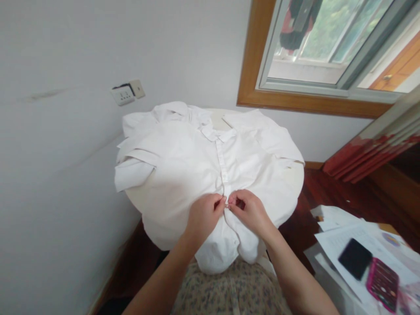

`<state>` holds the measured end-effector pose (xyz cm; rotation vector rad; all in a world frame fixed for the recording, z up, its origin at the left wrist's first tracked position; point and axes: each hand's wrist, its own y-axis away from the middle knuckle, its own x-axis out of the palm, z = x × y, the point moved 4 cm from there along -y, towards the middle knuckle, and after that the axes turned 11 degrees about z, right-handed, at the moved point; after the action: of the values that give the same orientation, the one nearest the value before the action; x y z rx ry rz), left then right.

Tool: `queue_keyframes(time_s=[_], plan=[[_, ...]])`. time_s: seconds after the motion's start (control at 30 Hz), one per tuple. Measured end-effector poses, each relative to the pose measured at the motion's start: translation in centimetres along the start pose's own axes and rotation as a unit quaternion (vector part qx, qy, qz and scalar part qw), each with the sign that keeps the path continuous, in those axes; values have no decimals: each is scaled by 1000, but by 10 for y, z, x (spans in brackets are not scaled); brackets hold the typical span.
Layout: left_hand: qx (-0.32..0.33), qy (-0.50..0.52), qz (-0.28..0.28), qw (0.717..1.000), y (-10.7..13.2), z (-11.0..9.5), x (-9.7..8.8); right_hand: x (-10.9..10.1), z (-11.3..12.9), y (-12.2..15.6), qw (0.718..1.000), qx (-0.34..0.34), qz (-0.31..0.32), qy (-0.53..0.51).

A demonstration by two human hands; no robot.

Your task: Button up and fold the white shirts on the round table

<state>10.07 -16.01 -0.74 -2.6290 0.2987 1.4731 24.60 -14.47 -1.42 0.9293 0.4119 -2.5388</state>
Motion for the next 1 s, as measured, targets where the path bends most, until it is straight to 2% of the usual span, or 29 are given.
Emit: queue_keyframes(time_s=[0.2, 0.47, 0.77, 1.0], plan=[[25, 18, -7, 1000, 5, 3, 1, 1, 6, 6, 999, -33, -8, 28], [61, -11, -16, 998, 7, -1, 2, 8, 12, 13, 991, -52, -14, 122], [91, -31, -45, 994, 10, 1, 2, 4, 9, 9, 996, -40, -2, 80], [92, 3, -32, 995, 5, 6, 3, 5, 6, 7, 997, -19, 1, 79]])
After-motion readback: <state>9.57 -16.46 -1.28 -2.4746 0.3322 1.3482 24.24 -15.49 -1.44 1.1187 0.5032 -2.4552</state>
